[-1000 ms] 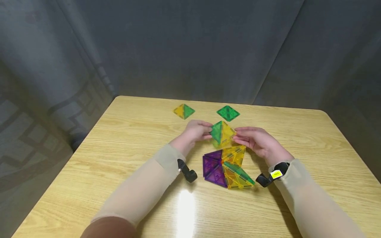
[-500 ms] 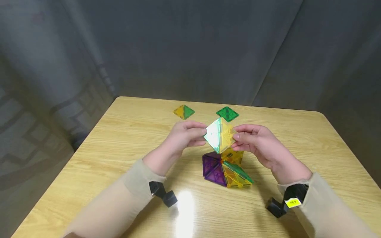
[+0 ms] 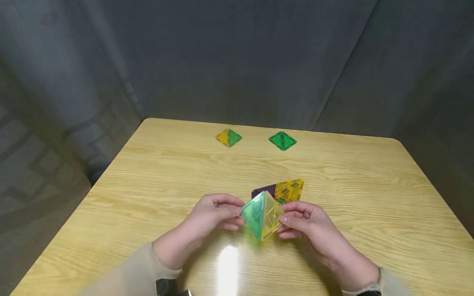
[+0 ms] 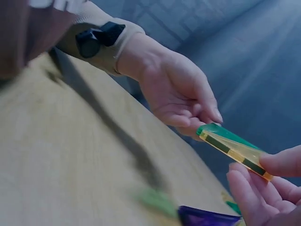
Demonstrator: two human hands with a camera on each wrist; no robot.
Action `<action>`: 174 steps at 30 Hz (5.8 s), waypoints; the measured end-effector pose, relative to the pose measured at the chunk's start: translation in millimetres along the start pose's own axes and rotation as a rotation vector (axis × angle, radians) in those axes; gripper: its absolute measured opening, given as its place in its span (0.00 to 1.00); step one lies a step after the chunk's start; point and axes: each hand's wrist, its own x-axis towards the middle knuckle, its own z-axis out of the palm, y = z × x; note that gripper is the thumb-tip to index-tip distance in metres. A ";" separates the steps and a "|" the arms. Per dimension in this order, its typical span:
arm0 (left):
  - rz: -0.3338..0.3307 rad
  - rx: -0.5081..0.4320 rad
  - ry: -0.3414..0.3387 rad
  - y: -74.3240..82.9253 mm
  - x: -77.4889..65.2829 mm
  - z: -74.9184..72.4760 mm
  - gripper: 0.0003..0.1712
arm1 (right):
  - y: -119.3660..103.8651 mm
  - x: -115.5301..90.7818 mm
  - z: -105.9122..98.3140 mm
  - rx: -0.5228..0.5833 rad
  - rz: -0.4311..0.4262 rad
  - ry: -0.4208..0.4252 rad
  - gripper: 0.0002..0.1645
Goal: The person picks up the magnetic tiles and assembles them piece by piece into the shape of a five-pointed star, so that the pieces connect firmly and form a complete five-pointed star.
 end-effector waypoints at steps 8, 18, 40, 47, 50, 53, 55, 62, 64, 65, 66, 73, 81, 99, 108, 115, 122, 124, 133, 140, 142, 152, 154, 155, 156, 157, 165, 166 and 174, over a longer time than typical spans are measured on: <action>-0.048 -0.012 0.021 -13.7 3.1 2.2 0.21 | 18.7 -14.1 -2.6 0.055 0.076 0.048 0.15; -0.100 -0.060 0.008 -27.5 6.1 3.9 0.23 | 29.4 -26.7 -1.1 0.132 0.106 0.126 0.14; -0.167 -0.086 0.067 -42.6 27.3 31.4 0.19 | 44.2 -19.9 4.6 0.220 0.064 0.497 0.16; -0.176 -0.138 0.100 -49.6 28.8 42.5 0.14 | 47.7 -21.6 1.8 0.350 0.132 0.580 0.18; -0.178 -0.144 0.115 -51.4 29.3 45.0 0.15 | 48.5 -20.6 0.3 0.366 0.163 0.586 0.20; -0.178 -0.136 0.130 -51.5 29.6 46.6 0.15 | 48.7 -19.6 -0.9 0.364 0.167 0.568 0.30; -0.180 -0.132 0.143 -50.8 29.7 47.5 0.16 | 48.6 -18.8 -1.7 0.366 0.168 0.554 0.37; -0.202 -0.119 0.164 -47.5 30.4 49.2 0.20 | 47.1 -14.9 -3.3 0.359 0.206 0.519 0.37; -0.203 -0.120 0.164 -47.1 30.8 49.6 0.20 | 46.6 -13.9 -4.0 0.357 0.214 0.509 0.35; -0.203 -0.120 0.164 -46.9 31.0 49.8 0.20 | 46.3 -13.3 -4.4 0.357 0.218 0.505 0.34; -0.202 -0.121 0.163 -46.7 31.0 50.0 0.20 | 46.4 -13.0 -5.0 0.355 0.217 0.499 0.34; -0.199 -0.131 0.163 -46.9 31.2 49.7 0.18 | 46.6 -11.5 -7.4 0.366 0.225 0.480 0.33; -0.197 -0.155 0.168 -46.7 29.5 48.2 0.14 | 46.2 -13.5 -7.6 0.386 0.236 0.466 0.32; -0.237 -0.254 0.129 -37.7 20.0 46.4 0.23 | 45.2 -22.3 -10.2 0.440 0.255 0.412 0.33; -0.195 -0.139 0.072 -33.5 22.6 30.5 0.18 | 45.4 -22.9 -17.2 0.349 0.238 0.405 0.24; -0.093 0.014 0.192 -5.9 30.9 8.3 0.15 | 41.9 -14.7 -38.7 0.268 0.266 0.237 0.13; -0.108 0.029 0.148 3.1 27.3 0.4 0.20 | 38.5 -3.8 -65.3 0.259 0.230 0.007 0.15; -0.116 0.040 0.111 2.1 25.2 -2.0 0.21 | 36.8 1.7 -78.1 0.252 0.224 -0.090 0.14; -0.117 0.101 0.016 3.0 19.6 -9.9 0.23 | 25.3 37.0 -135.6 0.101 0.267 -0.527 0.16; -0.129 0.119 0.024 3.9 22.1 -14.0 0.23 | 15.0 68.1 -142.7 -0.001 0.228 -0.535 0.14; -0.131 0.123 0.029 4.0 23.4 -15.2 0.23 | 12.7 76.4 -140.6 -0.026 0.227 -0.501 0.13; -0.119 0.152 0.053 6.2 33.3 -19.4 0.22 | 4.7 109.2 -130.8 -0.173 0.229 -0.392 0.13; -0.121 0.155 0.062 6.0 37.5 -19.7 0.21 | 1.6 114.7 -129.6 -0.201 0.234 -0.356 0.11; -0.124 0.157 0.070 5.6 40.6 -20.1 0.20 | -0.1 117.4 -128.9 -0.218 0.238 -0.333 0.10; -0.130 0.161 0.084 4.9 44.7 -20.7 0.19 | -1.8 120.2 -128.0 -0.234 0.243 -0.309 0.10; -0.132 0.164 0.096 4.0 49.5 -21.6 0.19 | -3.3 123.2 -127.0 -0.251 0.246 -0.286 0.10; -0.162 0.169 0.101 -4.8 88.6 -31.4 0.24 | -12.3 137.7 -114.2 -0.332 0.264 -0.177 0.22; -0.165 0.174 0.088 -4.3 90.6 -31.2 0.25 | -12.6 138.5 -112.9 -0.334 0.265 -0.174 0.22; -0.178 0.281 0.157 30.0 121.5 -39.8 0.28 | -38.7 130.1 -130.2 -0.345 0.169 0.078 0.23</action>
